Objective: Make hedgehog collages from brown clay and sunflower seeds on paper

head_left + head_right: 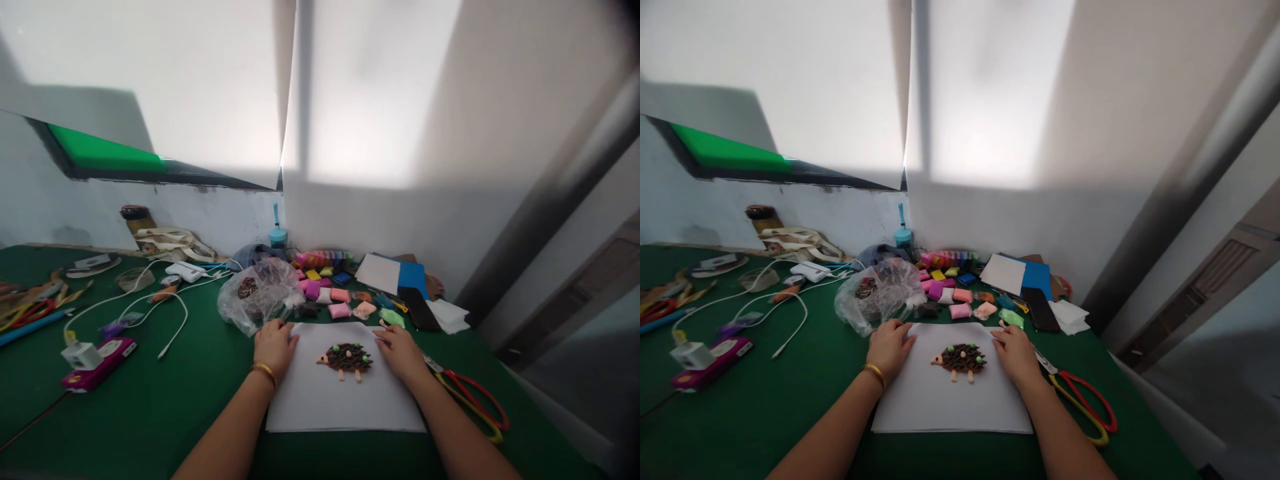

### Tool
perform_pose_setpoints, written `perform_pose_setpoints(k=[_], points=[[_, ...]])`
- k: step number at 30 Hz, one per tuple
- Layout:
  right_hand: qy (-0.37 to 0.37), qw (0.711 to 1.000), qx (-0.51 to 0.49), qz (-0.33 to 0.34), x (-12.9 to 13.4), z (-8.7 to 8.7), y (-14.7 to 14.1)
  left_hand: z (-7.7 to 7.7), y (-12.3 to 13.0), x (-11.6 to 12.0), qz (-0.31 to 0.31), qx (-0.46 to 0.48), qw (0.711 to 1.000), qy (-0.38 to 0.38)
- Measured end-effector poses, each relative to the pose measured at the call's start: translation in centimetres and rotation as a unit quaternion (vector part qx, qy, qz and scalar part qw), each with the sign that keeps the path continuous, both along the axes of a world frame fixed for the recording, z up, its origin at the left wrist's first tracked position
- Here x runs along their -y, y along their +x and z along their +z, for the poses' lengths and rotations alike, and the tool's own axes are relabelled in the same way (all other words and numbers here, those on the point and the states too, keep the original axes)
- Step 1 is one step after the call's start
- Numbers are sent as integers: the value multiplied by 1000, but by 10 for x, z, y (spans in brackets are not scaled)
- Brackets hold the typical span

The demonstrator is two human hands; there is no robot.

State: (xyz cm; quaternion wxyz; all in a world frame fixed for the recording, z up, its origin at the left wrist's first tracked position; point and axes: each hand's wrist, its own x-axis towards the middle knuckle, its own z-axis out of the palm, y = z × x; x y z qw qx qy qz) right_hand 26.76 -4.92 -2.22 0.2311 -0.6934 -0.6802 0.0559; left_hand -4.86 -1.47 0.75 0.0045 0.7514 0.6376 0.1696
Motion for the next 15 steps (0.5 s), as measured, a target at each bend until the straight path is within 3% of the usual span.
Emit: perform_pose_setpoints(k=[4, 7, 15], points=[[-2, 996, -89, 15, -1, -1, 4, 0, -1, -1, -23, 57, 998, 18], [-6, 987, -163, -10, -2, -4, 6, -4, -2, -4, -22, 143, 989, -13], [11, 952, -305, -22, -10, -12, 11, -21, -8, -19, -11, 375, 926, -38]])
